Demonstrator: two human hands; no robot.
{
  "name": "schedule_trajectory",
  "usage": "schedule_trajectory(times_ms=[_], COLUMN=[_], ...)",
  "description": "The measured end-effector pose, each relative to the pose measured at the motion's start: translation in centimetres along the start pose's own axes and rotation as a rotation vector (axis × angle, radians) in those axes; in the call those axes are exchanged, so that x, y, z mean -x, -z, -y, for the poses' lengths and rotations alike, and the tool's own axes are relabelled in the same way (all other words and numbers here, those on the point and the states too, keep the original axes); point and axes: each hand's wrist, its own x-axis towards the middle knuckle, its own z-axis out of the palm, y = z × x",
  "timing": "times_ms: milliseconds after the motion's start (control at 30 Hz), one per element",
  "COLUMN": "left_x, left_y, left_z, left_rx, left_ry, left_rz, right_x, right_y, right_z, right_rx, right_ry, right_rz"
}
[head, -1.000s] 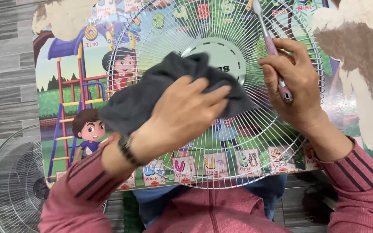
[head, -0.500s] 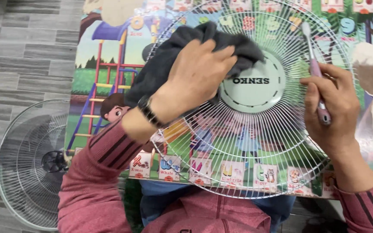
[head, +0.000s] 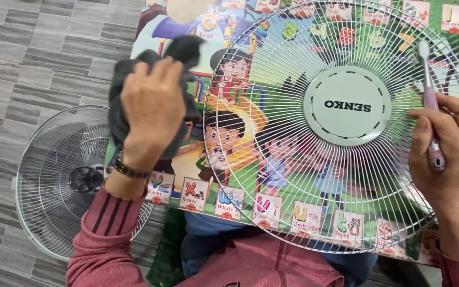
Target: Cleaning a fan grille using a brush and a cloth
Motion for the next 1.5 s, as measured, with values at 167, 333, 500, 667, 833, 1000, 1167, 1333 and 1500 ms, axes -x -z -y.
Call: schedule_trajectory(times_ms=[167, 333, 500, 667, 833, 1000, 1167, 1333, 1500], left_x=[-0.1, -1.0, -1.7, -2.9, -3.0, -2.2, -2.2, -1.7, -0.5], left_y=[-0.2, 1.3, 4.7, 5.4, 4.4, 3.5, 3.7, 3.4, 3.5], left_z=[-0.1, -4.4, -10.1, -14.5, -16.9, -17.6, -17.5, -17.7, -18.0], left_rx=[0.193, 0.5, 0.73, 0.858, 0.824, 0.823, 0.843, 0.825, 0.803], left_ry=[0.055, -0.172, -0.341, -0.462, -0.593, -0.58, -0.601, -0.604, -0.643], left_rz=[0.026, -0.337, -0.348, -0.235, 0.042, 0.141, 0.175, 0.188, 0.255], right_x=[0.2, 0.3, -0.5, -1.5, -2.3, -2.3, -2.4, -2.5, -2.3], right_y=[-0.1, -0.2, 0.4, 0.3, 0.7, 0.6, 0.7, 0.8, 0.6], right_z=[0.0, -0.3, 1.1, 1.5, 2.0, 1.8, 1.8, 1.8, 1.6], right_rx=[-0.007, 0.0, -0.069, -0.123, -0.187, -0.175, -0.193, -0.196, -0.198], right_ry=[-0.028, -0.032, -0.066, -0.097, -0.152, -0.152, -0.155, -0.165, -0.176], right_rz=[-0.017, -0.002, -0.006, -0.066, -0.07, -0.051, -0.035, -0.035, -0.022])
